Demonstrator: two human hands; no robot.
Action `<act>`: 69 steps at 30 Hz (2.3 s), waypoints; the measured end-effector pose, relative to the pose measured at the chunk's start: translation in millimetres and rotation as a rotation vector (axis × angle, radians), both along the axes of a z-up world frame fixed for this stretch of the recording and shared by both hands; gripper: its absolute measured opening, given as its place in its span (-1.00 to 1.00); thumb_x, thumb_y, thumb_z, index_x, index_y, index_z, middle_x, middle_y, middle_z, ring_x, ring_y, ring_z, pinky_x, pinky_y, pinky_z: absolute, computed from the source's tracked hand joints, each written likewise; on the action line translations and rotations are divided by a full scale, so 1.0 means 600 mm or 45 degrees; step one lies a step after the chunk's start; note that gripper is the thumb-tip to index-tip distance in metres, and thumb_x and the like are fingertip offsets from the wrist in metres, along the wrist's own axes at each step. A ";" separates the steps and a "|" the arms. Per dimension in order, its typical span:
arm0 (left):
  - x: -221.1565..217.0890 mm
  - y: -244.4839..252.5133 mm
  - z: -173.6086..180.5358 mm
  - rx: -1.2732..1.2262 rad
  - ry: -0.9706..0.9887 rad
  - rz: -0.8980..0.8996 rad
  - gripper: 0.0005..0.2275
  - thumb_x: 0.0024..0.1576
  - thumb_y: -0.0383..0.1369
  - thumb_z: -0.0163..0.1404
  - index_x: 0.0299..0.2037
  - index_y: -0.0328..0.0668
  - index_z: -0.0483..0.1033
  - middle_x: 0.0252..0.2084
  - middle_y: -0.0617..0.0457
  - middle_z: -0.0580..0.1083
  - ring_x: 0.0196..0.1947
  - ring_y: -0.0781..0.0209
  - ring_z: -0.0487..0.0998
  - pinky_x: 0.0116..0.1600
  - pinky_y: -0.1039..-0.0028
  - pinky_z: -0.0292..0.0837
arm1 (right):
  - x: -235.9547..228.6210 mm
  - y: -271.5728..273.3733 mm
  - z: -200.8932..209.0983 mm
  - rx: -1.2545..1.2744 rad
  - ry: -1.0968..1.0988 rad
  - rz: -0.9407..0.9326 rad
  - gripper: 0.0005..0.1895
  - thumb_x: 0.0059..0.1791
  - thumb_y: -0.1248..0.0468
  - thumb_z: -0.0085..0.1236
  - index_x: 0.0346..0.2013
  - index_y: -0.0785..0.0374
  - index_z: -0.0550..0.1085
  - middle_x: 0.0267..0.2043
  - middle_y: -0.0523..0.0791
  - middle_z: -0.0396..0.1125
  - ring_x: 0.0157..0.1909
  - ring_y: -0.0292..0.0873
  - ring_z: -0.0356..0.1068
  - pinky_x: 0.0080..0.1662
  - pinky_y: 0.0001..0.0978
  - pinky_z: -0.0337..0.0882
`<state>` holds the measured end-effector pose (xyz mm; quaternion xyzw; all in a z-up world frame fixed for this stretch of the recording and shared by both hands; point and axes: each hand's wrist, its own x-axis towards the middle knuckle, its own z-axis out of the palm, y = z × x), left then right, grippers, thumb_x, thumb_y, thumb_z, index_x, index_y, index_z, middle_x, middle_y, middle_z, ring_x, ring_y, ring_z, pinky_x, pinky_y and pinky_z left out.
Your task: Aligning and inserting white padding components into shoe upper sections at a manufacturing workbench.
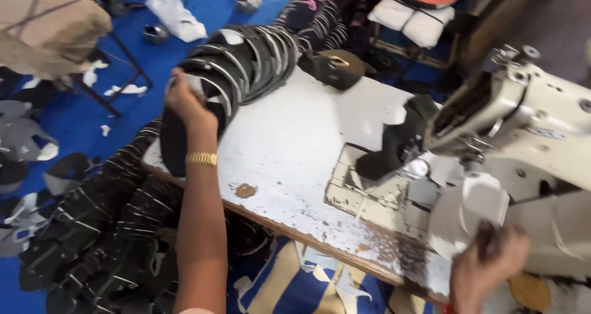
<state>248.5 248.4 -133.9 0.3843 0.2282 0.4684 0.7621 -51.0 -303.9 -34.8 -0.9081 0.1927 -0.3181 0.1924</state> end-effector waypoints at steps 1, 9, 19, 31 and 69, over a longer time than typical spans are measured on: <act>0.049 0.034 -0.049 -0.108 -0.139 -0.357 -0.68 0.33 -0.29 0.19 -0.27 -0.08 0.21 -0.37 0.16 0.12 -0.42 0.28 0.14 -0.41 0.43 0.09 | -0.008 0.007 -0.004 -0.053 -0.158 0.073 -0.82 0.13 0.55 0.18 0.00 0.48 0.40 -0.21 0.16 0.19 -0.12 0.18 0.21 -0.08 -0.08 0.18; -0.088 -0.126 0.057 0.195 0.115 -0.051 -0.66 0.36 -0.30 0.02 0.05 -0.61 0.43 -0.04 -0.12 0.35 -0.08 0.12 0.32 0.09 0.33 0.37 | -0.050 0.047 -0.164 1.183 -0.510 0.294 -0.62 0.15 0.40 -0.01 0.27 0.45 0.32 0.27 0.13 0.31 0.28 -0.04 0.35 0.30 -0.19 0.31; -0.410 -0.300 0.080 2.027 0.436 -1.413 -0.86 0.06 -0.52 0.12 -0.18 -0.18 0.60 -0.24 -0.03 0.60 -0.15 -0.06 0.58 -0.03 0.12 0.48 | 0.029 0.240 -0.065 0.361 0.387 1.495 -0.92 -0.03 0.35 0.19 -0.30 0.33 0.53 0.28 0.06 0.30 0.05 0.00 0.54 0.00 -0.21 0.56; -0.457 -0.343 -0.048 -0.703 0.446 -1.306 -0.57 0.16 -0.34 0.05 0.11 -0.63 0.39 -0.01 -0.48 0.50 -0.04 -0.29 0.61 0.00 0.00 0.54 | 0.003 0.221 -0.132 1.727 0.375 1.334 -0.93 -0.02 0.46 0.18 -0.30 0.46 0.54 -0.12 0.00 0.32 -0.02 -0.10 0.38 0.07 -0.26 0.30; -0.439 -0.382 0.219 -0.225 0.435 -1.840 -0.61 0.15 -0.31 0.09 0.13 -0.39 0.45 -0.04 -0.05 0.57 -0.11 0.23 0.61 -0.04 0.43 0.56 | -0.033 0.234 0.091 1.688 0.242 1.147 -0.26 -0.02 0.59 0.11 0.47 0.35 0.19 0.09 -0.10 0.44 0.02 -0.41 0.33 0.01 -0.61 0.34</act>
